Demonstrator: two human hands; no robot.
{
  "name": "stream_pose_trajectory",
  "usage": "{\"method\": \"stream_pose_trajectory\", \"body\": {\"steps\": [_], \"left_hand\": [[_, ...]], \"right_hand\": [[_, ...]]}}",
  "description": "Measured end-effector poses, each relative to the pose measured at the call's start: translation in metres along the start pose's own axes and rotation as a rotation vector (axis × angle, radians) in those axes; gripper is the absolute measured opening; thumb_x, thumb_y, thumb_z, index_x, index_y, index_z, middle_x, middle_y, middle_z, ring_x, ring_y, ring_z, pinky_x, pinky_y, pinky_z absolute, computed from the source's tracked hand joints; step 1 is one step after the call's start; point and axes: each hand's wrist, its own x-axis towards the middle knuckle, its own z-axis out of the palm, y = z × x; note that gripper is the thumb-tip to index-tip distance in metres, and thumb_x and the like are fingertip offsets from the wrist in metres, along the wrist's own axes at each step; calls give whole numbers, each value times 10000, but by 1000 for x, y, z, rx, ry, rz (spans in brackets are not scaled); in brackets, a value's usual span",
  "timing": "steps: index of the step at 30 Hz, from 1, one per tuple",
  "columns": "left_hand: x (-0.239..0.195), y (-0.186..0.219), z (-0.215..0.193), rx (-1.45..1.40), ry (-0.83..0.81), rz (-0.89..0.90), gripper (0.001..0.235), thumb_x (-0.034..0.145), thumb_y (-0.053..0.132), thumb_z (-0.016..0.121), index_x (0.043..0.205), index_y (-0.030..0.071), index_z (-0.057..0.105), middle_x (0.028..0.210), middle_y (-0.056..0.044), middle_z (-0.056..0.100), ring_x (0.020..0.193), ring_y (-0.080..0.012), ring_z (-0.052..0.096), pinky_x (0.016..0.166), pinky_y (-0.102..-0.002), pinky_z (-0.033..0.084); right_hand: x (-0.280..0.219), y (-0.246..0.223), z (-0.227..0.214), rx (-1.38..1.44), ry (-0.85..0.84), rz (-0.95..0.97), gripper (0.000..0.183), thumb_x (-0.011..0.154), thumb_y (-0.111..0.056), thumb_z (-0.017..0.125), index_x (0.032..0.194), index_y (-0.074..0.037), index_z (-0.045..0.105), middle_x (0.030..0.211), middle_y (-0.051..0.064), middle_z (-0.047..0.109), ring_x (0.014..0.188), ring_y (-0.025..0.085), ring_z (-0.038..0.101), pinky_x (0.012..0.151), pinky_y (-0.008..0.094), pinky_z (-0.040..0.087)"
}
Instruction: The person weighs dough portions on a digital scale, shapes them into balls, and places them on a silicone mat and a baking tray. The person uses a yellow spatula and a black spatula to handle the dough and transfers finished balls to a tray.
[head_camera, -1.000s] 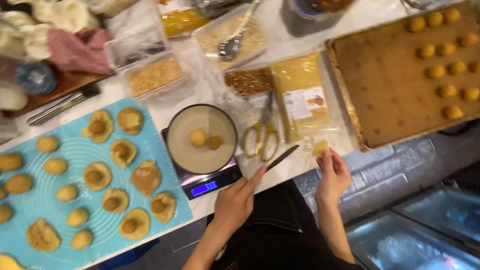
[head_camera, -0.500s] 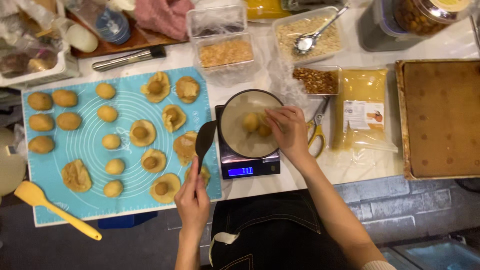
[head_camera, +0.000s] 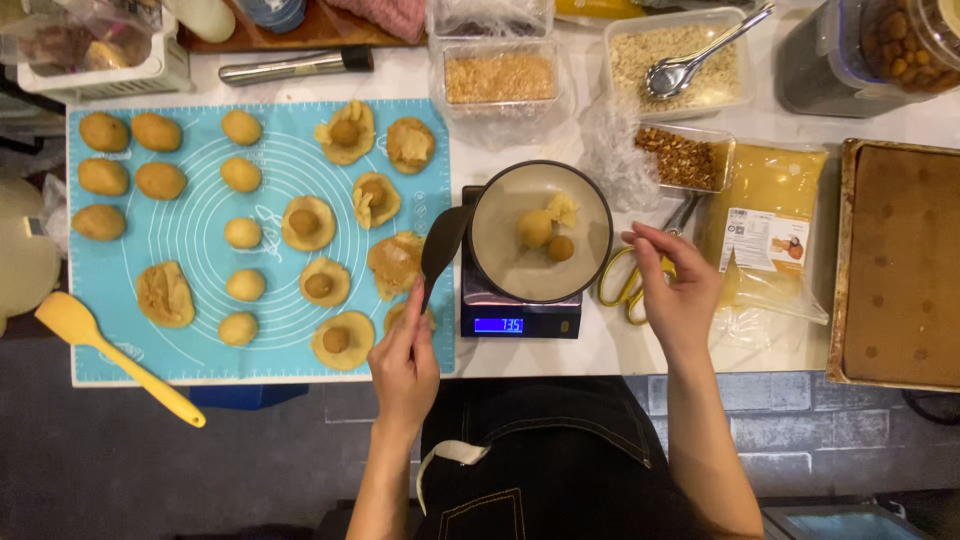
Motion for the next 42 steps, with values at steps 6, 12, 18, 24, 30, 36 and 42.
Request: {"method": "stream_pose_trajectory", "body": {"steps": [6,12,18,24,30,36,42], "left_hand": [[-4,2,1,-25,9,56,504,982,-53,542,1472,66,550,1263,-192,730,881,-244,738,794,-318,563],[-8,0,0,-31,-1,12,501,987,-40,537,1477,66,550,1251,-163,731,896,-238,753,801,-322,578],[-10,2,0,-26,29,69,477,1020,-31,539,1488,64,536,1350,-184,689,1040,-266,760,857,-340,581],[-5,13,0,-8,11,13,497,991,-16,565,1470,116,563,1222,-178,733,861,-242,757,729,-337,566],[5,36,15,18,-70,65,493,982,8,603,1454,150,601,799,-149,686,637,-239,658,613,-363,507],[12,49,21,-61,-78,55,465,998,24,586,1450,132,598,808,-152,684,611,-227,630,594,-343,500],[28,38,46,-281,-122,-276,416,979,138,608,1392,91,623,903,-88,751,607,-150,546,579,-305,485]], "right_hand": [[-11,3,-5,75,54,11,207,1063,-27,654,1254,43,690,1128,126,740,1085,161,707,1004,281,539],[-14,3,-4,195,112,-17,239,1075,-6,644,1304,62,650,1130,125,723,1084,163,705,1016,291,554],[-14,5,-2,141,99,-39,239,1069,5,649,1299,68,654,1123,135,728,1070,170,709,993,291,553],[-2,15,8,-32,29,-100,247,1017,-11,713,1262,12,695,1134,131,747,1063,188,718,977,298,555],[45,34,50,-378,-261,-300,382,905,-64,783,1278,-32,708,1267,166,698,1104,333,672,961,378,521],[61,40,62,-418,-320,-308,399,824,-69,814,1216,-75,740,1089,136,699,998,344,660,892,392,525],[62,34,47,-166,-290,-134,427,839,7,778,1252,-81,713,1091,86,675,964,178,676,868,284,570]]}}
